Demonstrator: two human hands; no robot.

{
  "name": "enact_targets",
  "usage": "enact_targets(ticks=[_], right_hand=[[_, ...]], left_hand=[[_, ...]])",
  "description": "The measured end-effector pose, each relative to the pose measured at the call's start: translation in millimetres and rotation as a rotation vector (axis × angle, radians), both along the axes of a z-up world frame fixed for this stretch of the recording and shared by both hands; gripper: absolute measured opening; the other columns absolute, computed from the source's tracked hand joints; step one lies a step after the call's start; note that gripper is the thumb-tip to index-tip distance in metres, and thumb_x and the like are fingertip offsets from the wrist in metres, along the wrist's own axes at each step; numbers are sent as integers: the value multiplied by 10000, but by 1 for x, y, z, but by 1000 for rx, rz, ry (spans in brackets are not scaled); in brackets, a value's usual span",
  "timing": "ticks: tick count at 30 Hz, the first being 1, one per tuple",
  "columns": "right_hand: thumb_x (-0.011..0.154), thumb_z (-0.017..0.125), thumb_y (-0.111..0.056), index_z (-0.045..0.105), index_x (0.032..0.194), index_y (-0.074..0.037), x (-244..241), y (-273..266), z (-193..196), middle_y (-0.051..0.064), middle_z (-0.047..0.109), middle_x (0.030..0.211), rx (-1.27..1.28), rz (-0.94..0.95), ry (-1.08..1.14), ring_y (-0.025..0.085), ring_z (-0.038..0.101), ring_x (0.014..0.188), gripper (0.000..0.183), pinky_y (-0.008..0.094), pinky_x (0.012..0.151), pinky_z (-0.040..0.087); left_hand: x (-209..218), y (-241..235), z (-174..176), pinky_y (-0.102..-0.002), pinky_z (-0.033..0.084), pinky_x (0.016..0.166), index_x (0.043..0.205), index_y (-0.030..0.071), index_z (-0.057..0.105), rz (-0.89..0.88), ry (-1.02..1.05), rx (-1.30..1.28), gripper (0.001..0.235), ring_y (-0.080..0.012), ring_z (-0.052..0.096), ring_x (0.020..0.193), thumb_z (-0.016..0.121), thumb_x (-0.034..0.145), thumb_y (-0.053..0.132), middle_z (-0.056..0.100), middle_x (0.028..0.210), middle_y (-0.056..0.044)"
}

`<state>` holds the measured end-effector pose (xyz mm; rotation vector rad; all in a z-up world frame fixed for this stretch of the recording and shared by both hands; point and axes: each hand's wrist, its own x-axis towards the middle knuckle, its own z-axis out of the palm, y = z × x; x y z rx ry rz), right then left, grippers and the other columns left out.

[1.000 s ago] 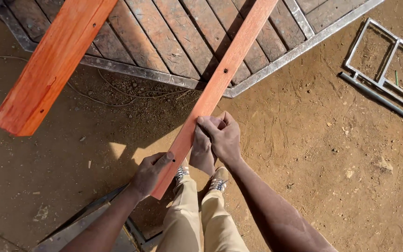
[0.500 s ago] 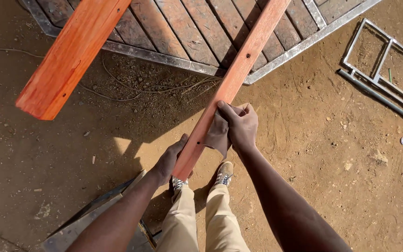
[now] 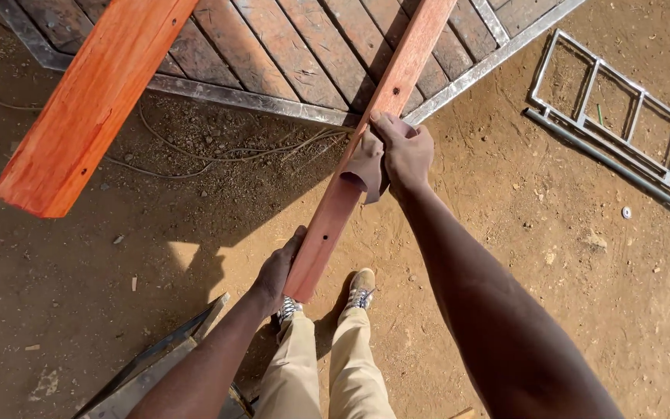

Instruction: Sanding a wooden plank with sandpaper to smooth its surface and edges

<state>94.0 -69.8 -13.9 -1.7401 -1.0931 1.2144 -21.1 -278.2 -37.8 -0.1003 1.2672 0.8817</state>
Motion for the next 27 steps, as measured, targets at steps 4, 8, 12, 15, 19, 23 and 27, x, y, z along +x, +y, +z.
enact_targets(ticks=[4, 8, 12, 15, 19, 23, 27], right_hand=[[759, 943, -428, 541, 762, -60, -22, -126, 42, 61, 553, 649, -345, 71, 45, 146, 554, 678, 545, 257, 590, 434], [714, 865, -523, 589, 822, -142, 17, -225, 17, 3, 662, 760, -527, 297, -113, 130, 567, 665, 483, 309, 634, 472], [769, 893, -281, 635, 864, -73, 57, -234, 17, 63, 648, 776, -685, 264, 105, 154, 576, 720, 345, 309, 674, 491], [835, 787, -222, 726, 1023, 7, 90, -204, 0, 142, 754, 901, -687, -15, 283, 211, 681, 807, 302, 336, 767, 559], [853, 713, -277, 747, 1278, -72, 92, -156, 43, 108, 787, 1217, -706, -130, 156, 219, 705, 1110, 473, 317, 1001, 504], [936, 719, -162, 650, 920, -27, 107, -150, -6, 56, 665, 822, -380, 188, 540, 145, 625, 786, 153, 290, 725, 518], [968, 674, -190, 682, 907, -32, 84, -149, -11, 95, 719, 890, -446, 386, 445, 175, 660, 824, 170, 317, 764, 548]], left_hand=[[-1, 0, -15, -310, 555, 612, 1013, 174, 793, 35, -29, -86, 521, -212, 712, 702, 590, 968, 652, 742, 835, -46], [5, 7, -30, -345, 524, 599, 1015, 26, 760, 7, 10, -20, 686, -256, 620, 686, 515, 933, 662, 668, 791, -141], [13, -3, 11, -443, 450, 1076, 1413, 102, 577, -269, 785, 169, 830, -296, 583, 1312, 585, 803, 665, 621, 1410, -127], [30, -1, -1, -495, 550, 825, 1312, 103, 523, -524, 1320, 372, 744, -378, 654, 1052, 787, 724, 475, 628, 1189, -158], [23, -19, -62, -472, 638, 881, 1461, -128, 334, -519, 1236, 597, 941, -441, 692, 1074, 832, 778, 283, 632, 1249, -328], [-25, 19, 28, -455, 628, 897, 1310, 71, 592, -344, 356, 120, 679, -295, 720, 1038, 778, 687, 264, 725, 1171, -134], [-23, 23, 15, -395, 607, 857, 1262, 68, 620, -363, 322, 169, 614, -247, 722, 1014, 766, 724, 327, 754, 1163, -119]])
